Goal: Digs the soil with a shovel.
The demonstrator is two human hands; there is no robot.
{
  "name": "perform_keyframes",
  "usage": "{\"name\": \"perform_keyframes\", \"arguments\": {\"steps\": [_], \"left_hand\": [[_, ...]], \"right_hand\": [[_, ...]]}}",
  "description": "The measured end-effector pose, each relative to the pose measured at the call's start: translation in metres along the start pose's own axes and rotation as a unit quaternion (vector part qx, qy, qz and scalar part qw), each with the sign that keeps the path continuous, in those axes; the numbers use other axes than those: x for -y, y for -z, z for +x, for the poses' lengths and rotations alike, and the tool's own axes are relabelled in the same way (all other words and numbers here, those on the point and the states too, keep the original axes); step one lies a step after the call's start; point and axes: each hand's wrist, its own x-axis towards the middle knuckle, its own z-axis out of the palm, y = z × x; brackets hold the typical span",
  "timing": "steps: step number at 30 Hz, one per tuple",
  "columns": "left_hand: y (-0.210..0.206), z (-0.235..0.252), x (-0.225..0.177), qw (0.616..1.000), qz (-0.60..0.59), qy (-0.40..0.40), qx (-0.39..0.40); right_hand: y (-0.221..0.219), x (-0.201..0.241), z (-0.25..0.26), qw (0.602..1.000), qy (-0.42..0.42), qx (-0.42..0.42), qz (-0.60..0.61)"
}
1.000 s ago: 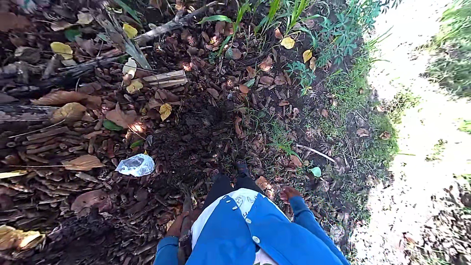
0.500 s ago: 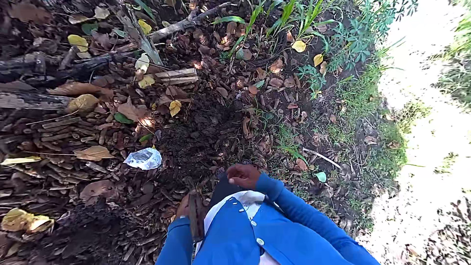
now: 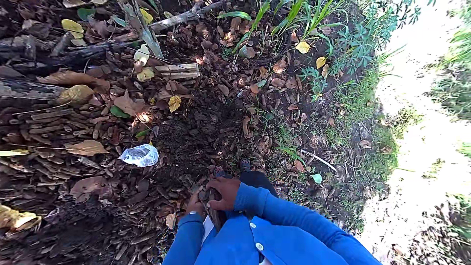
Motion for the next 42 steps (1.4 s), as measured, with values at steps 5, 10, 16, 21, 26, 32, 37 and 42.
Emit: {"name": "perform_keyframes", "arguments": {"steps": [5,10,16,21,26,32,37,42], "left_hand": [[-0.030,0.000,0.001,0.990,0.116,-0.074,-0.015],[-0.093,-0.008,-0.012,0.997,0.031,-0.071,0.030],[-0.198,-0.015,-0.044,0.995,0.032,-0.083,0.050],[-0.328,-0.013,-0.063,0.996,0.020,-0.044,0.072],[-0.456,0.001,-0.058,0.993,0.000,-0.014,0.118],[-0.569,0.031,-0.047,0.993,0.043,-0.001,0.113],[-0.632,0.082,-0.023,0.985,0.150,-0.007,0.088],[-0.652,0.161,0.000,0.840,0.523,-0.074,0.122]], "right_hand": [[0.013,-0.016,0.000,0.994,-0.025,-0.057,0.092],[0.062,-0.030,-0.016,0.912,0.016,-0.155,0.380],[0.143,-0.055,-0.035,0.836,0.029,-0.147,0.527],[0.223,-0.115,-0.069,0.881,0.032,-0.190,0.432],[0.272,-0.182,-0.116,0.857,0.024,-0.328,0.396],[0.286,-0.229,-0.132,0.750,0.001,-0.455,0.479],[0.275,-0.278,-0.099,0.597,0.020,-0.535,0.597],[0.264,-0.352,-0.036,0.459,-0.139,-0.583,0.655]]}}
